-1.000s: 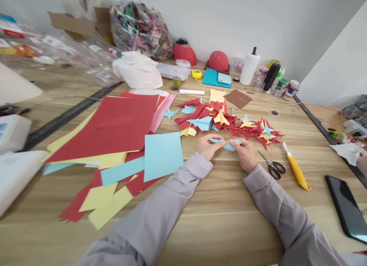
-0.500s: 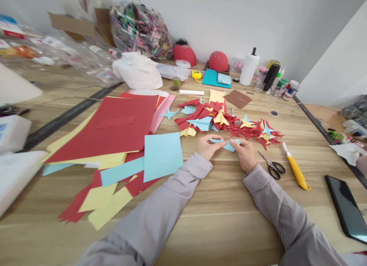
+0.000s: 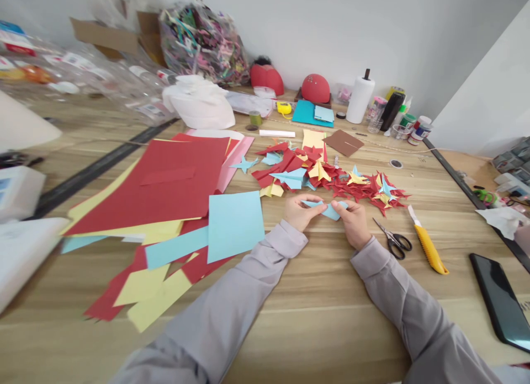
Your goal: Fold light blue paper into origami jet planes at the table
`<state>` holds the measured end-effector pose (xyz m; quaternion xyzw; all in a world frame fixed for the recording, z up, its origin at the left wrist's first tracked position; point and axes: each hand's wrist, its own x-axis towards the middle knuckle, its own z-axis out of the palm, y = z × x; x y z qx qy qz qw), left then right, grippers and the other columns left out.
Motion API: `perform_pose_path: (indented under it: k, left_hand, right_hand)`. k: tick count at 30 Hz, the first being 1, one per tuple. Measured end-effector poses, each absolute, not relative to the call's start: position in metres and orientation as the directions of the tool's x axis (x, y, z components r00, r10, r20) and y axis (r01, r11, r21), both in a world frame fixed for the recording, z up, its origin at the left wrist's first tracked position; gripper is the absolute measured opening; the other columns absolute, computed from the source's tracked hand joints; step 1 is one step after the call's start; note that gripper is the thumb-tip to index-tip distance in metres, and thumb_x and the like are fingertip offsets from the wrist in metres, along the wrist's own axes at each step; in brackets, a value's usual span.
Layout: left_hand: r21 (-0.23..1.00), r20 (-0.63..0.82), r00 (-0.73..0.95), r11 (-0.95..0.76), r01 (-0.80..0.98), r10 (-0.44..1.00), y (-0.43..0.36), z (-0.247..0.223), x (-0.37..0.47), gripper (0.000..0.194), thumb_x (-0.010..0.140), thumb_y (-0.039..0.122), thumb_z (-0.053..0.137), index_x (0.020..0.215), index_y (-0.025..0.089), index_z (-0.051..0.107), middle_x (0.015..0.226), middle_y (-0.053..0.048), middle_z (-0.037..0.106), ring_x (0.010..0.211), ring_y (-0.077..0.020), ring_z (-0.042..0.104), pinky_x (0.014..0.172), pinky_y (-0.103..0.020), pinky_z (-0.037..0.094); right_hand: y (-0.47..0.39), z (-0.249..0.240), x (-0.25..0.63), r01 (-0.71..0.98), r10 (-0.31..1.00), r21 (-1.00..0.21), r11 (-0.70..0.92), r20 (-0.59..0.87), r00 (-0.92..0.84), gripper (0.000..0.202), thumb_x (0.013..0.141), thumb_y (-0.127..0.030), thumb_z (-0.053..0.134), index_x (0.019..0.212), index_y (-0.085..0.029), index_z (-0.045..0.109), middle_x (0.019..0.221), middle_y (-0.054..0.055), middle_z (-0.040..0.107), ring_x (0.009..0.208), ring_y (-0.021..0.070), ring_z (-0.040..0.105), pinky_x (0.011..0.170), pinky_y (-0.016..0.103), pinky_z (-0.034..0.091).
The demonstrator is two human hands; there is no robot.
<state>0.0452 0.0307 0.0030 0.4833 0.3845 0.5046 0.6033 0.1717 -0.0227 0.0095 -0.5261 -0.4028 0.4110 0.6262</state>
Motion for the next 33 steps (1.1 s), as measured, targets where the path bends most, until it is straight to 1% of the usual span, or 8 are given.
perform_pose_path:
  k: [5, 9, 13, 17, 20, 25, 29, 33]
  left_hand:
    - [0.979, 0.040, 0.209, 0.003, -0.204, 0.977, 0.031, 0.003, 0.044, 0.023, 0.043, 0.025, 0.080, 0.060, 0.015, 0.067, 0.057, -0.002, 0.065, 0.051, -0.0125, 0.056, 0.052, -0.025, 0.045]
    - [0.983, 0.051, 0.227, -0.009, -0.183, 0.973, 0.031, 0.002, 0.043, 0.024, 0.044, 0.026, 0.079, 0.061, 0.014, 0.068, 0.057, -0.002, 0.065, 0.051, -0.0118, 0.055, 0.051, -0.024, 0.043]
    - [0.977, 0.063, 0.242, -0.011, -0.212, 0.968, 0.032, -0.001, 0.043, 0.027, 0.043, 0.027, 0.082, 0.062, 0.014, 0.068, 0.058, -0.002, 0.065, 0.054, -0.0128, 0.057, 0.055, -0.026, 0.046]
    - [0.967, 0.044, 0.243, 0.019, -0.253, 0.969, 0.034, -0.006, 0.045, 0.030, 0.041, 0.027, 0.084, 0.062, 0.014, 0.068, 0.056, -0.001, 0.064, 0.052, -0.0118, 0.056, 0.054, -0.025, 0.046]
    - [0.963, 0.020, 0.262, 0.052, -0.264, 0.965, 0.034, -0.008, 0.046, 0.031, 0.041, 0.027, 0.084, 0.063, 0.013, 0.068, 0.055, -0.001, 0.064, 0.050, -0.0120, 0.057, 0.053, -0.025, 0.047]
    - [0.949, 0.001, 0.245, 0.076, -0.305, 0.969, 0.034, -0.005, 0.046, 0.035, 0.041, 0.026, 0.085, 0.067, 0.012, 0.068, 0.054, 0.000, 0.064, 0.048, -0.0114, 0.057, 0.051, -0.025, 0.048]
    - [0.909, -0.037, 0.236, 0.131, -0.397, 0.971, 0.034, -0.002, 0.046, 0.050, 0.039, 0.022, 0.085, 0.084, 0.012, 0.067, 0.061, -0.001, 0.068, 0.057, -0.0144, 0.063, 0.058, -0.027, 0.051]
    - [0.866, -0.088, 0.237, 0.192, -0.462, 0.968, 0.033, 0.000, 0.047, 0.057, 0.036, 0.019, 0.086, 0.089, 0.012, 0.065, 0.066, -0.002, 0.070, 0.070, -0.0197, 0.067, 0.068, -0.032, 0.053]
  right_hand:
    - [-0.023, 0.006, 0.173, -0.065, 0.950, -0.995, 0.075, 0.051, 0.308, 0.026, 0.052, -0.035, 0.081, 0.065, -0.017, 0.067, 0.063, -0.001, 0.062, 0.058, 0.0108, 0.049, 0.056, 0.024, 0.038]
    - [-0.023, 0.003, 0.174, -0.062, 0.953, -0.995, 0.077, 0.055, 0.299, 0.023, 0.055, -0.034, 0.080, 0.061, -0.017, 0.066, 0.058, -0.002, 0.060, 0.055, 0.0095, 0.047, 0.054, 0.023, 0.036]
    - [-0.023, 0.004, 0.174, -0.146, 0.957, -0.986, 0.077, 0.032, 0.289, 0.024, 0.061, -0.039, 0.076, 0.060, -0.017, 0.068, 0.054, -0.003, 0.058, 0.052, 0.0090, 0.044, 0.052, 0.023, 0.034]
    - [-0.023, 0.003, 0.174, -0.225, 0.963, -0.973, 0.054, -0.008, 0.268, 0.029, 0.064, -0.045, 0.072, 0.057, -0.017, 0.068, 0.050, -0.002, 0.054, 0.049, 0.0090, 0.040, 0.049, 0.024, 0.030]
    - [-0.022, 0.002, 0.175, -0.265, 0.965, -0.963, 0.047, -0.025, 0.262, 0.033, 0.067, -0.049, 0.069, 0.059, -0.017, 0.069, 0.049, -0.001, 0.054, 0.048, 0.0104, 0.042, 0.049, 0.025, 0.031]
    - [-0.020, 0.003, 0.174, -0.227, 0.963, -0.971, 0.074, 0.011, 0.268, 0.034, 0.068, -0.050, 0.068, 0.059, -0.017, 0.068, 0.050, -0.001, 0.055, 0.049, 0.0107, 0.042, 0.049, 0.025, 0.032]
    - [-0.021, 0.003, 0.174, -0.177, 0.957, -0.976, 0.129, 0.075, 0.281, 0.031, 0.068, -0.046, 0.069, 0.056, -0.017, 0.066, 0.051, -0.002, 0.053, 0.050, 0.0100, 0.041, 0.048, 0.024, 0.033]
    - [-0.022, 0.003, 0.174, -0.142, 0.957, -0.980, 0.139, 0.097, 0.274, 0.032, 0.070, -0.046, 0.067, 0.056, -0.017, 0.065, 0.052, -0.002, 0.052, 0.051, 0.0106, 0.043, 0.047, 0.024, 0.035]
